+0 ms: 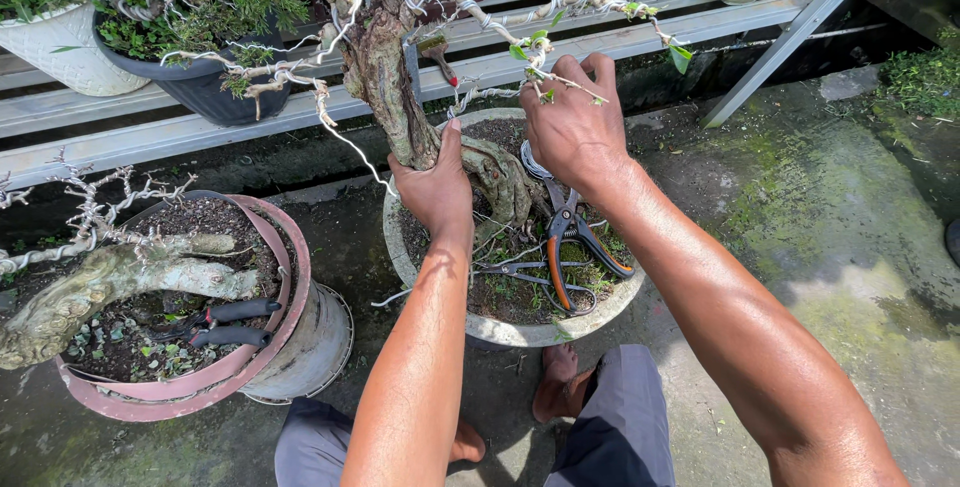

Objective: The person wraps aluminum wire around the branches of a bonsai tree to shape them. They carefully position the wire along the branches and twist it to secure the desired shape.

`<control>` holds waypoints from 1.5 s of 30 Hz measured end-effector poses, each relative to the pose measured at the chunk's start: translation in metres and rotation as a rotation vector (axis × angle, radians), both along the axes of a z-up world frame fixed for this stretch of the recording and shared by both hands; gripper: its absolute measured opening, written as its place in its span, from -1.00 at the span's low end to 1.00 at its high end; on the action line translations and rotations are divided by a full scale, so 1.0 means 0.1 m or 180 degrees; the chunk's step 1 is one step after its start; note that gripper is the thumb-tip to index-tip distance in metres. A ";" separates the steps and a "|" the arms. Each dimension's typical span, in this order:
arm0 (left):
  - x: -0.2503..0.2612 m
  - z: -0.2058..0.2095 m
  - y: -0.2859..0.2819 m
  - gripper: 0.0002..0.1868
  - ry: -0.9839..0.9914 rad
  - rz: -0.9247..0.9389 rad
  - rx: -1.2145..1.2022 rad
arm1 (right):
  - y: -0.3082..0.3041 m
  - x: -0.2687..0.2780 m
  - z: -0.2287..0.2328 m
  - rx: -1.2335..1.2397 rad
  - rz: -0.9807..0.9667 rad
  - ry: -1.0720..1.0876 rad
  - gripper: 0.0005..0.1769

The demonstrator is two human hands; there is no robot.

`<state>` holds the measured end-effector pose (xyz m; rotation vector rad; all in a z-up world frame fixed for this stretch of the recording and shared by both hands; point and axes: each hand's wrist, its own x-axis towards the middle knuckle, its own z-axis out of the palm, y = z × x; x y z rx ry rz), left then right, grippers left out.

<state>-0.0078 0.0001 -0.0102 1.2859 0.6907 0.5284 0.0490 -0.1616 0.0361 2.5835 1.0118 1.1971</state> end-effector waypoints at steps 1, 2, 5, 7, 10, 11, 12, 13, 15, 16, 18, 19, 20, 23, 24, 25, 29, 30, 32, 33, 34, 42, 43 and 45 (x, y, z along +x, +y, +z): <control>0.00 0.00 0.00 0.31 0.0000 0.0000 -0.0003 | -0.01 -0.02 0.02 -0.0003 0.0000 0.0000 -0.83; -0.01 0.00 0.01 0.29 -0.0034 -0.0014 0.0022 | -0.02 -0.03 0.04 -0.0017 -0.0017 0.0038 -0.83; 0.02 -0.04 -0.01 0.29 -0.0069 0.0028 0.0053 | -0.04 -0.07 0.10 -0.0021 -0.0005 0.0138 -0.84; 0.05 -0.07 -0.02 0.31 -0.0076 0.0080 0.0065 | -0.05 -0.08 0.13 -0.0005 0.0020 0.0194 -0.84; 0.05 -0.10 -0.02 0.32 -0.0045 0.0116 0.0091 | -0.07 -0.05 0.13 0.0113 0.0159 0.0260 -0.85; 0.04 -0.09 -0.02 0.32 -0.0052 0.0117 0.0072 | -0.08 -0.03 0.11 0.0101 0.0159 0.0272 -0.83; 0.03 -0.07 -0.02 0.33 -0.0060 0.0119 0.0054 | -0.09 0.00 0.09 0.0090 0.0161 0.0282 -0.81; 0.01 -0.05 -0.03 0.33 -0.0060 0.0116 0.0059 | -0.09 -0.04 0.11 0.0094 0.0158 0.0282 -0.81; 0.00 0.00 -0.06 0.34 -0.0035 0.0136 0.0037 | -0.09 -0.09 0.18 0.0053 0.0020 0.0265 -0.77; 0.00 0.02 -0.05 0.34 -0.0040 0.0129 0.0043 | -0.10 -0.14 0.22 0.0059 0.0014 0.0261 -0.77; -0.01 0.05 -0.04 0.34 -0.0092 0.0038 0.0018 | -0.12 -0.22 0.30 0.0216 -0.0031 0.0587 -0.58; -0.04 0.09 -0.04 0.34 -0.0094 0.0029 0.0021 | -0.13 -0.26 0.34 0.0220 -0.0040 0.0585 -0.58; -0.08 0.12 -0.05 0.34 -0.0077 0.0011 0.0026 | -0.15 -0.31 0.38 0.0266 -0.0071 0.0746 -0.48; -0.06 0.21 -0.02 0.29 0.0058 0.0011 -0.0241 | -0.31 -0.33 0.39 0.0279 -0.0109 0.0736 -0.25; -0.03 0.23 0.00 0.27 0.0174 0.0045 -0.0514 | -0.37 -0.32 0.38 0.0237 -0.0099 0.0562 -0.11; -0.04 0.24 0.00 0.27 0.0172 0.0037 -0.0511 | -0.45 -0.42 0.40 0.0241 -0.0106 0.0559 -0.11; -0.04 0.21 0.04 0.32 0.0360 0.0008 -0.0304 | -0.73 -0.92 0.38 0.1208 -0.0096 0.0626 -0.50; -0.05 0.18 0.06 0.36 0.0437 0.0023 -0.0142 | -0.78 -1.08 0.33 0.1613 -0.0093 0.0650 -0.64; -0.15 0.27 0.10 0.37 0.0639 -0.0164 0.0074 | -0.91 -1.42 0.08 0.1793 -0.0222 0.0789 -0.70; -0.21 0.31 0.11 0.37 0.0841 -0.0358 0.0281 | -0.98 -1.60 -0.05 0.1962 -0.0357 0.0929 -0.76; -0.17 0.19 0.16 0.37 0.0847 -0.0360 0.0300 | -1.03 -1.76 -0.23 0.1980 -0.0361 0.0934 -0.76; -0.18 0.05 0.28 0.42 0.0806 -0.0576 0.0915 | -1.22 -2.96 -1.77 0.2339 -0.1290 0.1950 -0.75; -0.14 0.00 0.31 0.42 0.0805 -0.0581 0.0934 | -1.23 -3.07 -2.02 0.2359 -0.1291 0.1950 -0.75; -0.08 -0.10 0.36 0.45 0.0700 -0.0649 0.0791 | -1.23 -3.30 -2.50 0.1983 -0.1674 0.2426 -0.67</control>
